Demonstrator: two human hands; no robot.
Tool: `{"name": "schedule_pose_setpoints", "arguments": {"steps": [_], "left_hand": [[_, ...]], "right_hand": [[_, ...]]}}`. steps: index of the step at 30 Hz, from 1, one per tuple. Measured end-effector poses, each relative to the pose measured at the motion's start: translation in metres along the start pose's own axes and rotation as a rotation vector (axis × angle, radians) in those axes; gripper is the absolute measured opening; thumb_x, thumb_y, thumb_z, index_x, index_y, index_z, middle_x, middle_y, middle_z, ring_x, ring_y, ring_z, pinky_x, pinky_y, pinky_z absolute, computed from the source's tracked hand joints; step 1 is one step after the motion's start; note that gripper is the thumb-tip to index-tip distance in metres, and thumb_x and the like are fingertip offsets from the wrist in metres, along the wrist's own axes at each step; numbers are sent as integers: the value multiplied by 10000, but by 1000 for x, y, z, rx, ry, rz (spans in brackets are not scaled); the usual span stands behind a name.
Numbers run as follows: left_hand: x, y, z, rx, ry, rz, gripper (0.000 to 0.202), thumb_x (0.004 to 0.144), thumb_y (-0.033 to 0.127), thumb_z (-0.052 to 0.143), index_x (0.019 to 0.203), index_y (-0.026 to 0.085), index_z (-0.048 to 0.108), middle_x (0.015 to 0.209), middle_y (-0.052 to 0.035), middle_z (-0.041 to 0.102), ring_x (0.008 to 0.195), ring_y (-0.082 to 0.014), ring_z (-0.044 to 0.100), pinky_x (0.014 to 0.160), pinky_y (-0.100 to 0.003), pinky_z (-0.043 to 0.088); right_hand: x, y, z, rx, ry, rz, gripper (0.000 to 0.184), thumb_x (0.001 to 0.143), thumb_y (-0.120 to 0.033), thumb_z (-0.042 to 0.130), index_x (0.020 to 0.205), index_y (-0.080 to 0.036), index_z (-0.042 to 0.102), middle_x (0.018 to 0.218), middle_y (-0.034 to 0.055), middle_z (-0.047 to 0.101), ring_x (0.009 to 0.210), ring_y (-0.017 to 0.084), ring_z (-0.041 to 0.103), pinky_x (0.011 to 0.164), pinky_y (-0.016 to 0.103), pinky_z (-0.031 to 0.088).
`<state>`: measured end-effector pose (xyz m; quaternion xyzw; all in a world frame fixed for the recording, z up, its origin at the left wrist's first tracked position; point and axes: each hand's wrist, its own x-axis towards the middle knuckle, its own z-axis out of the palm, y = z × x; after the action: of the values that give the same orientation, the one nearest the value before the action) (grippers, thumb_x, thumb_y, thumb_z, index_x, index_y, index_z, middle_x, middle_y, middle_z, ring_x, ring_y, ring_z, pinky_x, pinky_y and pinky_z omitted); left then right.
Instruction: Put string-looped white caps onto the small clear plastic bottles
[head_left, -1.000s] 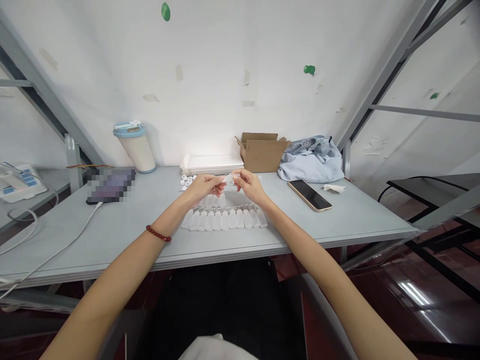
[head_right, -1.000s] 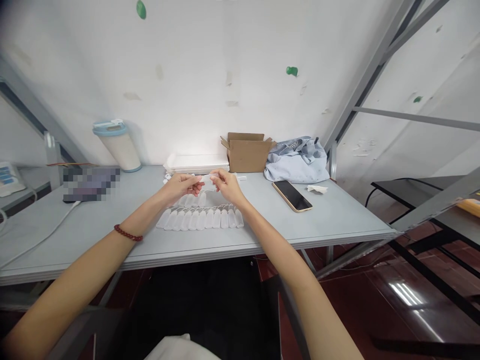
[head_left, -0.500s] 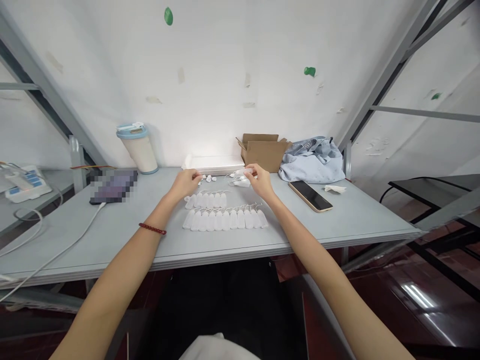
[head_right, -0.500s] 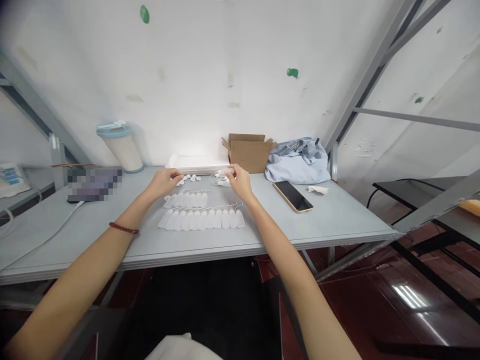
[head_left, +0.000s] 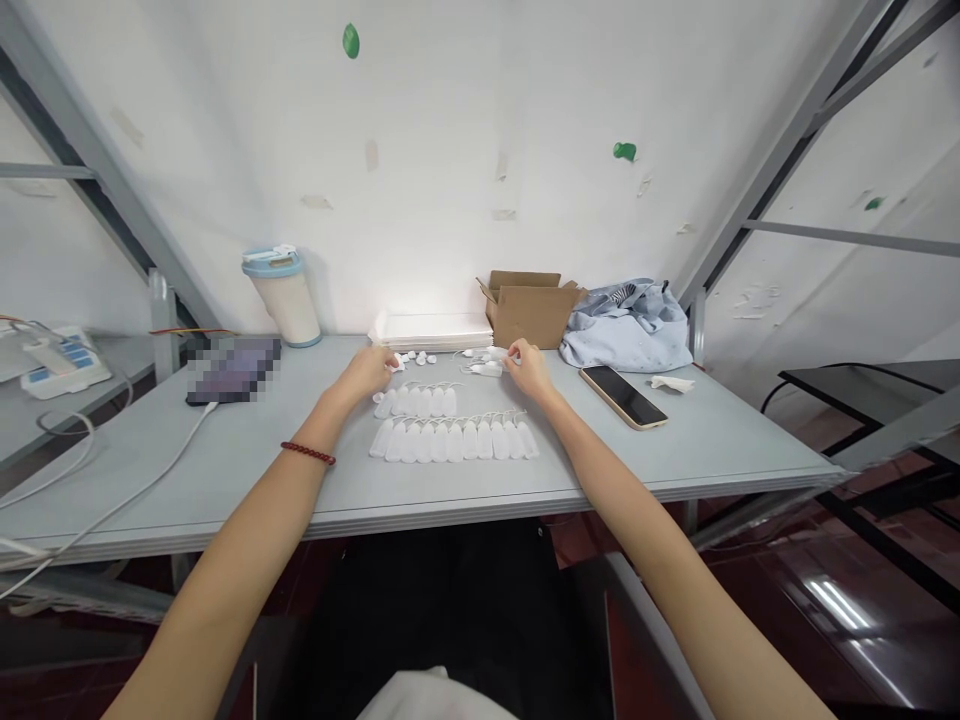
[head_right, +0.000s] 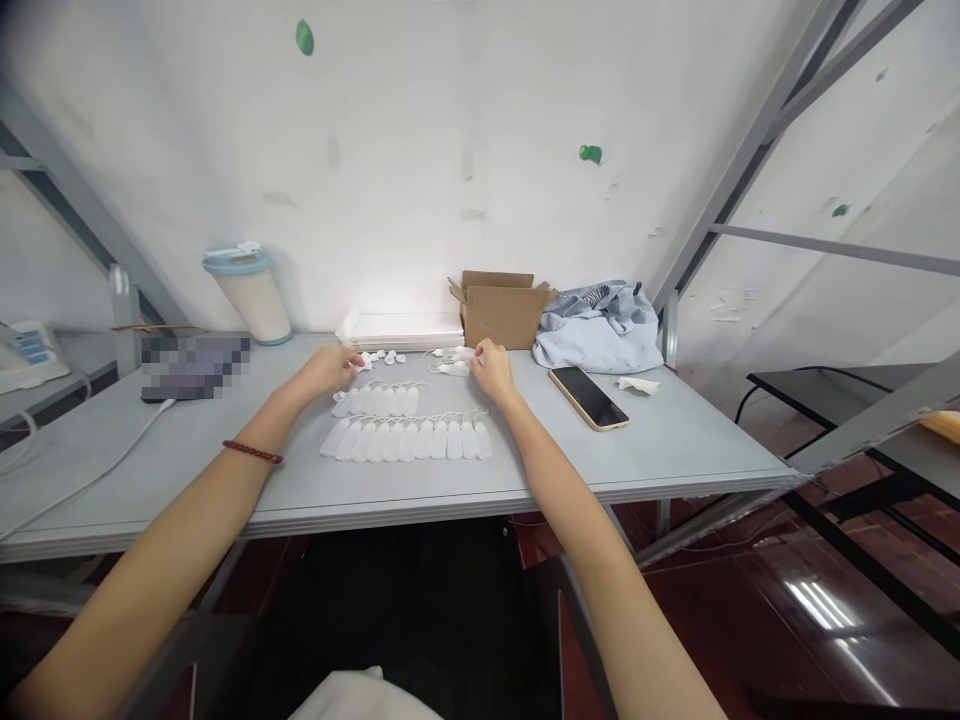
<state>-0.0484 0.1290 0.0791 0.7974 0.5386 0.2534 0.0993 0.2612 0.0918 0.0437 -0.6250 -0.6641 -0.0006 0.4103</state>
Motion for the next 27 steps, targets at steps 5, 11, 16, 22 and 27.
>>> {"name": "schedule_pose_setpoints", "arguments": {"steps": [5, 11, 16, 22, 27], "left_hand": [[-3, 2, -23, -46, -95, -26, 79, 523, 191, 620, 571, 210, 678, 688, -62, 699, 724, -262, 643, 641, -292, 462], [-14, 7, -50, -54, -495, -334, 81, 503, 227, 700, 474, 190, 633, 528, -45, 631, 563, -205, 597, 483, -249, 445], [-21, 19, -52, -121, -559, -448, 108, 532, 206, 715, 508, 168, 616, 572, -68, 662, 633, -202, 642, 546, -230, 495], [-32, 26, -67, -137, -674, -500, 154, 547, 282, 736, 586, 167, 641, 626, -101, 701, 577, -198, 646, 493, -226, 469], [-33, 23, -67, -150, -723, -472, 117, 500, 239, 736, 564, 169, 666, 592, -104, 689, 599, -212, 660, 490, -223, 472]], "right_hand": [[1, 0, -1, 5, -54, 13, 73, 771, -165, 534, 811, -173, 594, 869, 80, 662, 873, 227, 561, 789, 337, 398], [3, -10, -9, 64, -45, -78, 145, 740, -107, 543, 829, -162, 643, 985, 98, 680, 961, 227, 582, 902, 365, 395], [-6, -38, -23, 222, -149, -43, 110, 772, -183, 563, 835, -148, 647, 810, 59, 672, 728, 168, 565, 763, 318, 422], [-25, -73, -31, 445, -704, -121, 243, 824, -298, 547, 988, -153, 653, 633, -17, 599, 548, 98, 442, 565, 236, 352], [-28, -76, -26, 378, -898, -185, 313, 837, -249, 524, 1115, -160, 636, 674, -16, 582, 548, 87, 418, 550, 224, 353]]}}
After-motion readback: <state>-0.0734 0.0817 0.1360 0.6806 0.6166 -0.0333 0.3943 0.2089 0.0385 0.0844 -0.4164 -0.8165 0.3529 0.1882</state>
